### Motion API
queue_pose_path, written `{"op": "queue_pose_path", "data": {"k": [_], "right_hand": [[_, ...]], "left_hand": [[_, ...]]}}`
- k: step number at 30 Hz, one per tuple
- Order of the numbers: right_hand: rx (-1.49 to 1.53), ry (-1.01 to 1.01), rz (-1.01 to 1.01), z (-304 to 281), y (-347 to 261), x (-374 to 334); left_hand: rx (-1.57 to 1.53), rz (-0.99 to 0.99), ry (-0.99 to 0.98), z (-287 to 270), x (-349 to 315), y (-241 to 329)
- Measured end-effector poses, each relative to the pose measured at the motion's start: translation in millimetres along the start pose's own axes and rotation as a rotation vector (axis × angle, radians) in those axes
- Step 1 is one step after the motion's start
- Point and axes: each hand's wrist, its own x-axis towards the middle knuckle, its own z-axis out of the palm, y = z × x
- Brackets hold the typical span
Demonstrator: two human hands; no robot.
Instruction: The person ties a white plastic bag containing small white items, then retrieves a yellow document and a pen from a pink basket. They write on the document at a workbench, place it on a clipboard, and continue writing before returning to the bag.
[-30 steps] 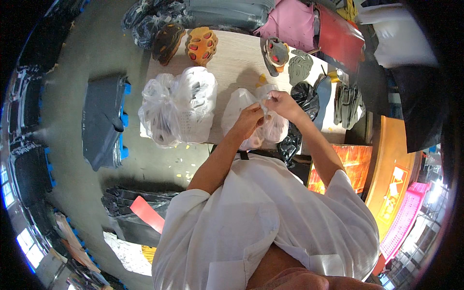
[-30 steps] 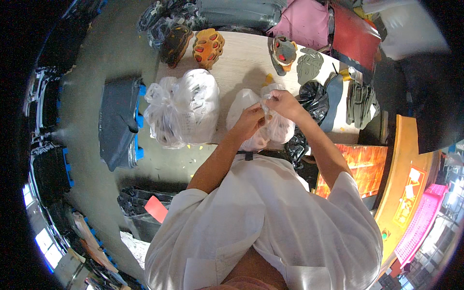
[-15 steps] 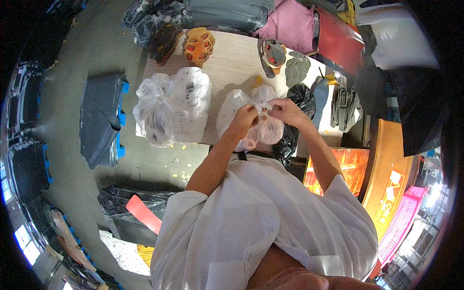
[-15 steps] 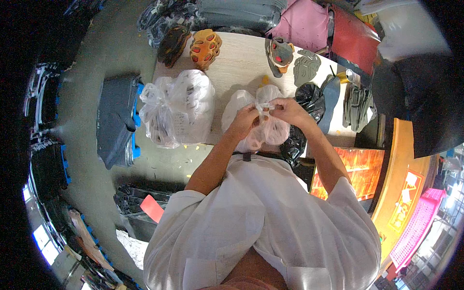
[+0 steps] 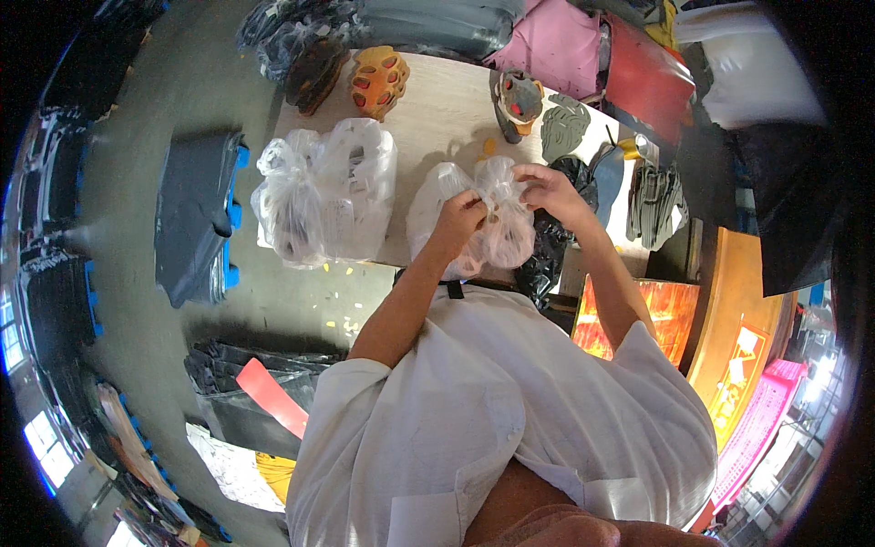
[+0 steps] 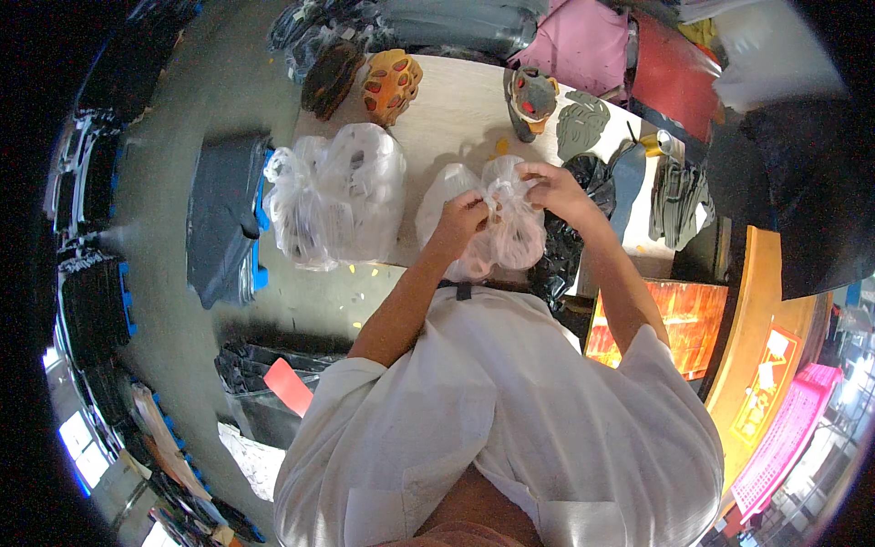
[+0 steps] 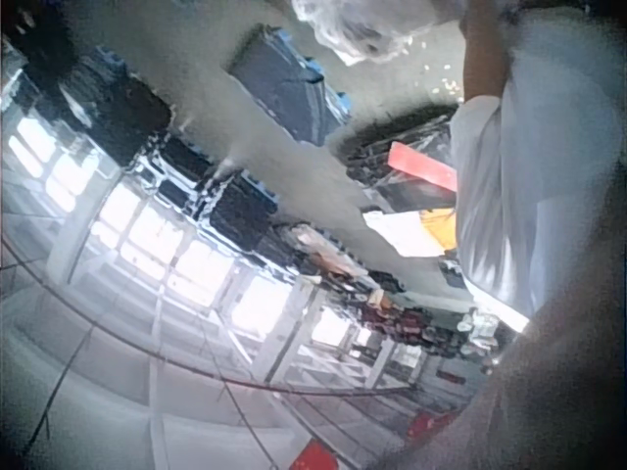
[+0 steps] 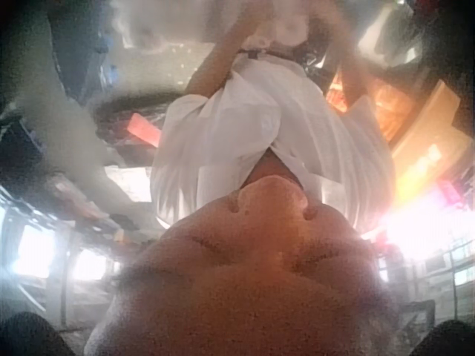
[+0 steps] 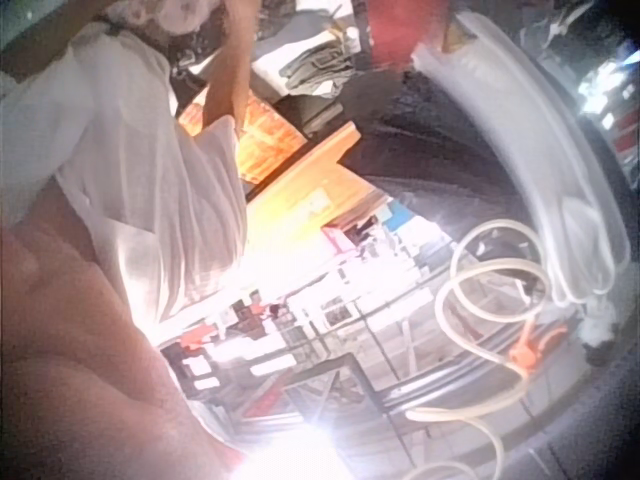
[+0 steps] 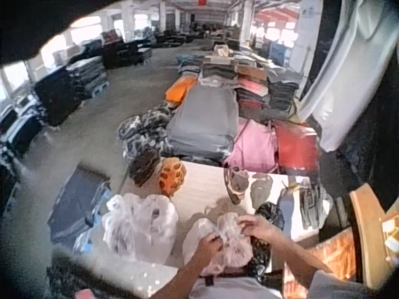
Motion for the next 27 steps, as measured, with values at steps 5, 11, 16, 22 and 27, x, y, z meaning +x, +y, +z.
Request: {"op": "queue_pose_path", "data": {"k": [5,11,16,22,27], "right_hand": [[-0.63,0.075,-0.22,8,1,-26],[-0.642,0.084,-0.467,39,6,-26],[-0.335,0.166,-0.137,39,11,-8],[-0.17,0.153,0.001,50,9,-5],[-0.496,0.16,-0.234,47,11,1]], "left_hand": [[-0.071,-0.006,0.042,0,1,-4],[-0.054,-0.02,0.053,-1,-1,-4],[-0.088,-0.002,0.022,5,-2,-6],[0.003,0.066,-0.014,7,2,-11],[0.007,0.046,0.055,15,2,-3]]}}
